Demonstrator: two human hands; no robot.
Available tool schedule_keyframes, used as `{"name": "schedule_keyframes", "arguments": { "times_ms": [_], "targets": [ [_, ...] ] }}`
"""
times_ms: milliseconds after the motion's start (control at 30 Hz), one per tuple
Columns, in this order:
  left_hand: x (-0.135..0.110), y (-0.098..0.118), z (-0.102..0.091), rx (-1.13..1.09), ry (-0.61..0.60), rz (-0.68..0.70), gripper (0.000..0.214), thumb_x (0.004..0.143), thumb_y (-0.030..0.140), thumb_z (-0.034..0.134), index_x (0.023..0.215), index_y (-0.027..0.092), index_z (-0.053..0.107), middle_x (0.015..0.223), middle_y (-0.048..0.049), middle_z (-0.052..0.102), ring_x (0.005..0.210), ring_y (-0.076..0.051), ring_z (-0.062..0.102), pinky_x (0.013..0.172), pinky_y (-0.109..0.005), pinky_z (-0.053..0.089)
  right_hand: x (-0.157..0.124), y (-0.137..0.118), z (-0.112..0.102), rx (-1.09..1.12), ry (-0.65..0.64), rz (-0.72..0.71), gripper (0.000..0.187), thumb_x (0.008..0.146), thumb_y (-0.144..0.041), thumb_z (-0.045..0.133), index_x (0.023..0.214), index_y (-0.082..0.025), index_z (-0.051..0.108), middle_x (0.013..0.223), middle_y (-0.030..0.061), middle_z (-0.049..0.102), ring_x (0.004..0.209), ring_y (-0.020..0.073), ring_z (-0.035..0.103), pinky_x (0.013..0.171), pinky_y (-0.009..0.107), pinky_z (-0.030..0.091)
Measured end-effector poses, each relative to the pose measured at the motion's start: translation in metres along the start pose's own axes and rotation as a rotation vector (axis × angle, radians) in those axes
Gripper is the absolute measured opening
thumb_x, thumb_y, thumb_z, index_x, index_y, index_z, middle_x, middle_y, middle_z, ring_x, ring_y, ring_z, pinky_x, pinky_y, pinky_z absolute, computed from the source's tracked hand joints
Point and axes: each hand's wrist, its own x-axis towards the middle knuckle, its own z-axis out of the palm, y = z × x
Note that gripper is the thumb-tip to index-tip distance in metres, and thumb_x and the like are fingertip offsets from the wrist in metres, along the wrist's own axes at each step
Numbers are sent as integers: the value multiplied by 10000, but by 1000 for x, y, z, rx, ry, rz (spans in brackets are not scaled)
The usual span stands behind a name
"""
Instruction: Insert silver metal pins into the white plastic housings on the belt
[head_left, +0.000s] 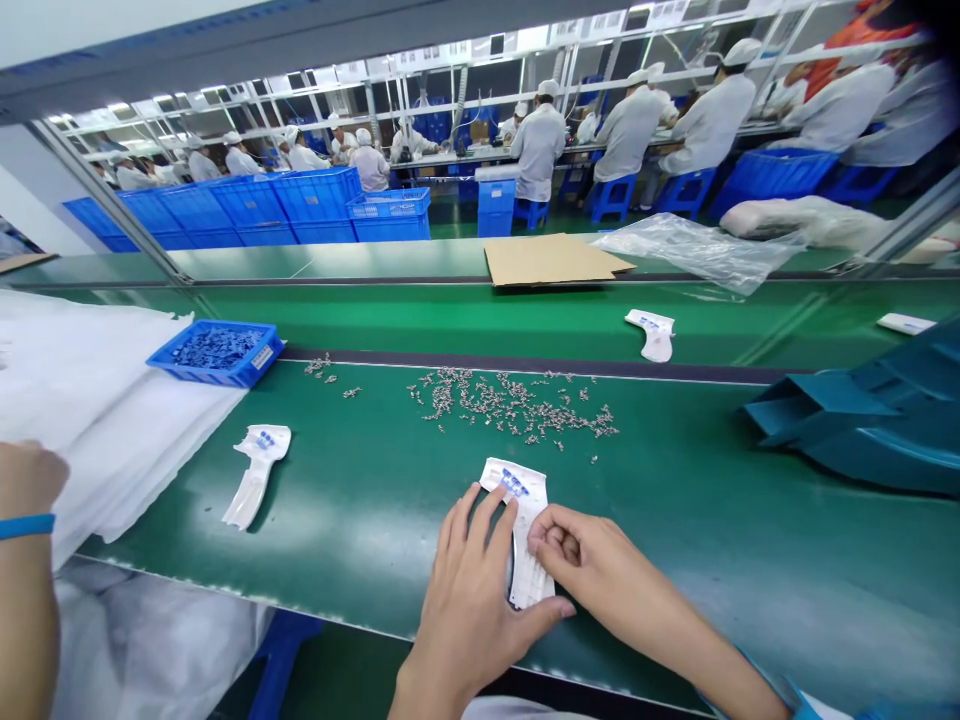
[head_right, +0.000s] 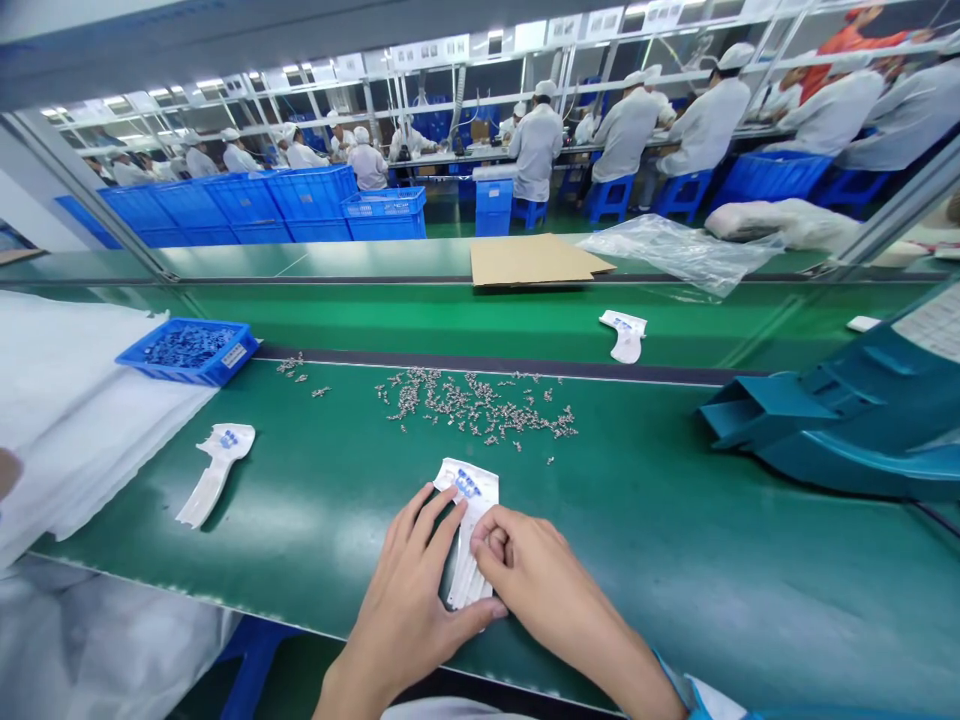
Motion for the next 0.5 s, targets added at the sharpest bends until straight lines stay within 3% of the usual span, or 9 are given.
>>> {"name": "schedule_keyframes", "arguments": {
  "times_ms": [233, 500],
  "targets": [
    [0, 1, -1, -16, -5, -6, 767, 847, 584, 636, 1448, 175, 391, 1504, -150, 455, 1435, -352, 352, 1108, -575, 413, -5, -1, 0, -2, -53, 17, 127, 867, -240, 503, 778, -227, 592, 629, -43, 567, 592, 145, 519, 557, 234, 358],
    [2, 3, -4, -40, -17, -13, 763, 837, 579, 645, 1445, 184, 407, 1499, -149, 462, 1426, -357, 367, 1105, -587, 414, 1, -5, -6, -110, -25, -15, 132, 850, -232, 500, 761, -231, 597, 614, -34, 563, 581, 153, 495, 537, 248, 316]
  ]
}}
